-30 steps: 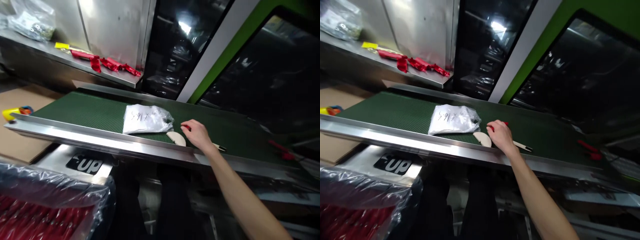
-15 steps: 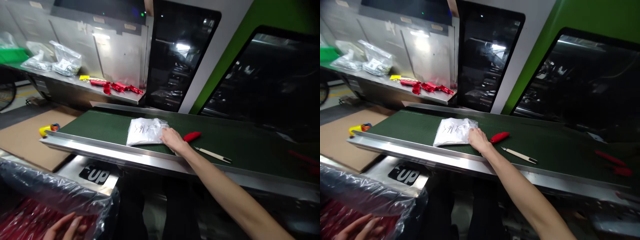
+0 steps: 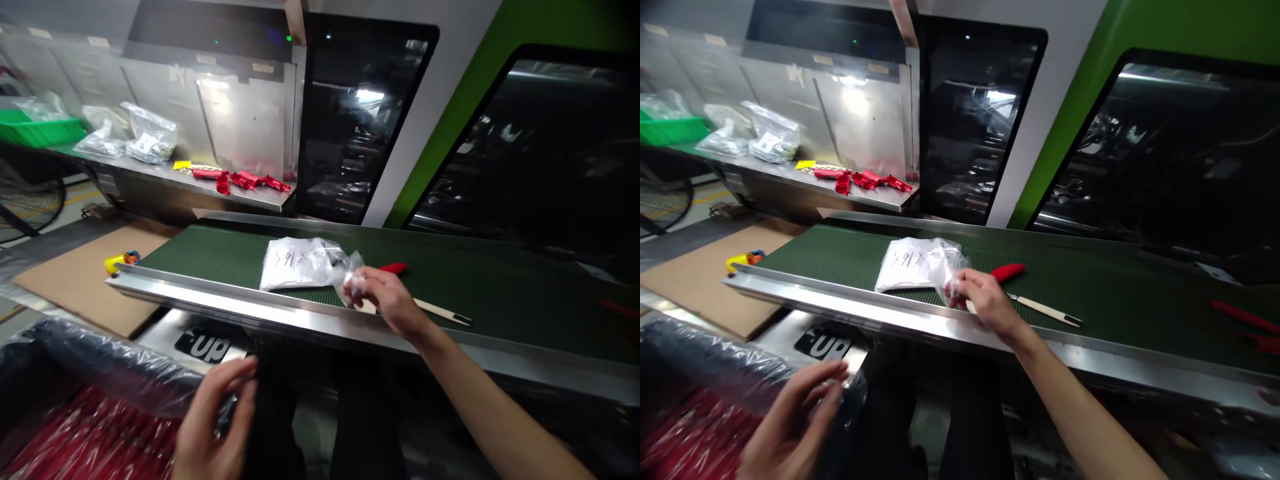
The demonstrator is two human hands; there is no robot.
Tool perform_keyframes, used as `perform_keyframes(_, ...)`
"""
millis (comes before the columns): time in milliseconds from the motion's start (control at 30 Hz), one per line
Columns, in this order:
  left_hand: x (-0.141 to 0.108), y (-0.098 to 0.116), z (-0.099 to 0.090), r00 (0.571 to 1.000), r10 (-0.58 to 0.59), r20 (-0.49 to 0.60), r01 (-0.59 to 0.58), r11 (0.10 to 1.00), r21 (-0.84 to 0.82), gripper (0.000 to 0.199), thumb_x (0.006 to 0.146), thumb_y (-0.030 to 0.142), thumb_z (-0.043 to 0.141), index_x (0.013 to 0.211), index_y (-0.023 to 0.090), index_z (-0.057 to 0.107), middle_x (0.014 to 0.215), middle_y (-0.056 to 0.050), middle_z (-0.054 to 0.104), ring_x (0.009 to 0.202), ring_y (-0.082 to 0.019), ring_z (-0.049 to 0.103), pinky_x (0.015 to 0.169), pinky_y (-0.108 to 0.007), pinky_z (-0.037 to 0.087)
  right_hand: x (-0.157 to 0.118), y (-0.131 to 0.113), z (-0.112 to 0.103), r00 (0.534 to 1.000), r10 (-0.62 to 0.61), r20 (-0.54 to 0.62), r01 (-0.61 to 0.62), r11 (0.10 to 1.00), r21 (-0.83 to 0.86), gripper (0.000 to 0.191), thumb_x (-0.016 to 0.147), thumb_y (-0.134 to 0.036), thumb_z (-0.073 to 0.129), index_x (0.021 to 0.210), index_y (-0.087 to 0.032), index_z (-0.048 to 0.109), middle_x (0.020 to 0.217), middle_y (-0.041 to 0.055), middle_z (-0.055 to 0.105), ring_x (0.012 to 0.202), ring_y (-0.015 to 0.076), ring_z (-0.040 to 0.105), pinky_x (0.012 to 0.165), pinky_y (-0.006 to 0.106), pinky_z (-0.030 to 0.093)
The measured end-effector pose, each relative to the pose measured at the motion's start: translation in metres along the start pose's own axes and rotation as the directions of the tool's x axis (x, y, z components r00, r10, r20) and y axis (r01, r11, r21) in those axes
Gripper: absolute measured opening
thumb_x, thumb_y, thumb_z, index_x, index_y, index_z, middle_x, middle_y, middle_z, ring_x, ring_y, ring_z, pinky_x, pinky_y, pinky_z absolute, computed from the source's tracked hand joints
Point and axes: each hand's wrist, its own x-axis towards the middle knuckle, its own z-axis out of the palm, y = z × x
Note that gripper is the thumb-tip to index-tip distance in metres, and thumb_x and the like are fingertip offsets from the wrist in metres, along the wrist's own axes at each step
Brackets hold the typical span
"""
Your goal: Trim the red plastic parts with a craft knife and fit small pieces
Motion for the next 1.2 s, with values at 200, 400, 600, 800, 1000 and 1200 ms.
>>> perform_keyframes(200, 0.004, 0.046, 0.069, 0.924, 0.002, 0.382, 0.053, 0.989, -0.135, 0.029, 0.091, 0.035, 0.063, 0.118, 0.026, 0.061, 0.113, -0.004, 0.066, 0.101, -0.019, 0.063, 0.085, -0.027, 0.053, -0.086, -0.02, 0.028, 0.954, 0.052, 0.297, -0.142, 0.947, 0.289, 0.029, 0.093, -0.035, 0.046, 0.077, -0.016, 0.062, 0.076, 0.0031, 0.064, 0.073, 0.0142, 0.06, 0.07, 0.027, 0.048)
perform_keyframes(400, -0.012, 0.043, 0.083, 0.887, -0.103, 0.45, 0.14, 0.989, -0.049, 0.015, 0.091, 0.032, 0.062, 0.084, 0.021, 0.067, 0.077, 0.002, 0.065, 0.071, -0.012, 0.059, 0.063, -0.018, 0.047, -0.121, 0.006, 0.02, 0.958, 0.261, 0.114, -0.284, 0.915, 0.288, 0.035, 0.098, -0.045, 0.046, 0.098, -0.017, 0.068, 0.09, 0.0035, 0.068, 0.082, 0.0132, 0.06, 0.075, 0.025, 0.047)
perform_keyframes(600, -0.017, 0.035, 0.094, 0.87, -0.055, 0.489, 0.056, 0.998, 0.014, 0.012, 0.091, 0.033, 0.063, 0.088, 0.021, 0.067, 0.079, 0.001, 0.066, 0.073, -0.014, 0.061, 0.065, -0.021, 0.048, -0.132, 0.015, 0.017, 0.933, 0.349, 0.089, -0.36, 0.891, 0.276, 0.022, 0.088, -0.037, 0.062, 0.088, -0.018, 0.073, 0.079, 0.0012, 0.07, 0.072, 0.0122, 0.062, 0.066, 0.023, 0.048)
perform_keyframes(800, -0.03, 0.029, 0.097, 0.953, 0.101, 0.286, -0.135, 0.986, 0.1, 0.012, 0.084, 0.028, 0.07, 0.09, 0.021, 0.063, 0.092, -0.004, 0.059, 0.088, -0.019, 0.057, 0.082, -0.03, 0.046, -0.146, 0.023, 0.028, 0.922, 0.384, -0.041, -0.364, 0.899, 0.242, 0.021, 0.086, -0.037, 0.064, 0.079, -0.019, 0.07, 0.074, 0.0, 0.069, 0.067, 0.012, 0.063, 0.059, 0.021, 0.046)
perform_keyframes(1000, -0.038, 0.029, 0.104, 0.723, -0.327, 0.609, 0.411, 0.912, 0.001, 0.023, 0.087, 0.042, 0.065, 0.084, 0.019, 0.063, 0.079, -0.002, 0.062, 0.075, -0.017, 0.057, 0.068, -0.025, 0.046, -0.157, 0.016, 0.041, 0.95, 0.305, -0.066, -0.299, 0.95, 0.086, 0.01, 0.086, -0.023, 0.059, 0.078, -0.022, 0.065, 0.074, -0.0019, 0.066, 0.068, 0.0122, 0.06, 0.067, 0.025, 0.044)
perform_keyframes(1200, -0.035, 0.013, 0.103, 0.802, -0.281, 0.527, 0.333, 0.943, -0.004, 0.024, 0.088, 0.039, 0.063, 0.075, 0.019, 0.06, 0.074, -0.001, 0.059, 0.071, -0.015, 0.055, 0.065, -0.023, 0.044, -0.154, 0.021, 0.049, 0.943, 0.282, -0.178, -0.291, 0.956, -0.027, 0.017, 0.09, -0.028, 0.054, 0.074, -0.021, 0.052, 0.075, -0.0011, 0.065, 0.065, 0.0113, 0.059, 0.061, 0.022, 0.045)
